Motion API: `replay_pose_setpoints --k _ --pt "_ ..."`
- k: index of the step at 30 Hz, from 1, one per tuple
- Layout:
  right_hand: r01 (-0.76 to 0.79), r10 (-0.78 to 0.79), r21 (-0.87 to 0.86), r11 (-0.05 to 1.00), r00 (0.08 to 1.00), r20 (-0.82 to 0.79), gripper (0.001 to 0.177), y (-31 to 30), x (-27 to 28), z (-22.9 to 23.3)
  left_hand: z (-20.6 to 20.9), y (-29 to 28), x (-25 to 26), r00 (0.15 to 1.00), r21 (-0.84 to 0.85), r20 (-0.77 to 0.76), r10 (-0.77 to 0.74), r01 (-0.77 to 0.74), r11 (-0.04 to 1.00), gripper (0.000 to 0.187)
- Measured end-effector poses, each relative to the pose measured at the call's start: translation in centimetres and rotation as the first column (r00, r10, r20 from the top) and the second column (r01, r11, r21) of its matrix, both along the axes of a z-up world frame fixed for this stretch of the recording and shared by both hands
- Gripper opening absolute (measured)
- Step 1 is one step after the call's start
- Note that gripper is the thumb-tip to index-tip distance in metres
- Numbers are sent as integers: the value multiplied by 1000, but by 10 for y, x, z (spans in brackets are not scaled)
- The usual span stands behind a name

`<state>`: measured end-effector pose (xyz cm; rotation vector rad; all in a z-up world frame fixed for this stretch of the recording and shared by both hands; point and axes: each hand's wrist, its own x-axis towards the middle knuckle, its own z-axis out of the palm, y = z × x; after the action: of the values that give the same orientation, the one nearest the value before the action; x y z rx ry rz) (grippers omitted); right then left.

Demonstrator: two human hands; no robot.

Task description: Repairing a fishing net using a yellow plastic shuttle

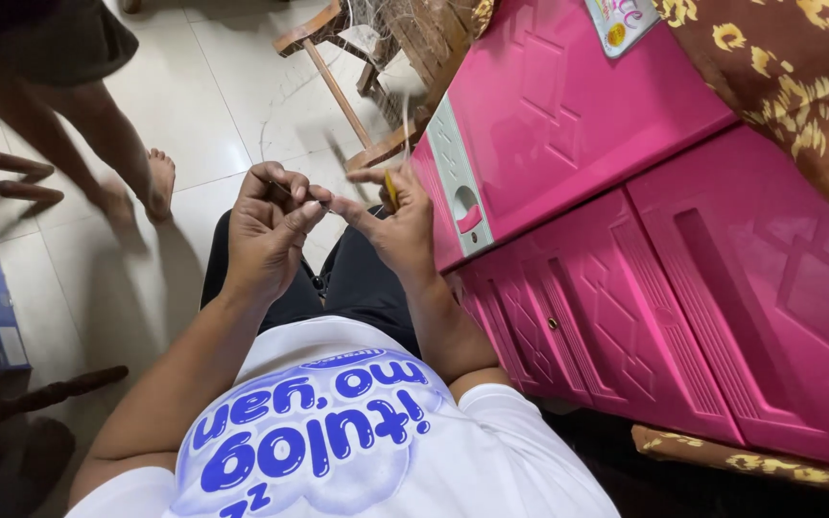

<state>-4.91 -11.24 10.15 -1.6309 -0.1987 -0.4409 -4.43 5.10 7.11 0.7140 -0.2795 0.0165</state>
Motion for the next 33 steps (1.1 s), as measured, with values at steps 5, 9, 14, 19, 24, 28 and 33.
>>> replay_pose_setpoints --k 5,9,14,19,24,28,33 --pt "-29 34 -68 997 997 73 11 6 -1 13 3 12 2 987 64 31 160 -162 985 34" --pt "85 -62 -112 990 979 193 11 7 -11 29 11 25 -1 977 50 1 214 -214 976 27" --pt "148 -119 -87 985 953 279 12 12 -12 26 24 33 -6 979 55 -11 203 -202 978 21" --pt "143 -115 -84 986 955 274 10 13 -12 21 20 39 -6 982 -2 -32 187 -187 982 12" --pt "154 -119 -94 984 945 304 11 13 -13 21 7 42 -1 984 -17 -40 171 -172 985 11" --pt "147 -114 -91 985 947 301 12 19 -14 24 21 40 -10 989 -63 -55 135 -138 988 11" --pt "129 -102 -82 988 955 277 12 18 -13 21 23 42 -15 999 -81 -31 24 -27 996 14"
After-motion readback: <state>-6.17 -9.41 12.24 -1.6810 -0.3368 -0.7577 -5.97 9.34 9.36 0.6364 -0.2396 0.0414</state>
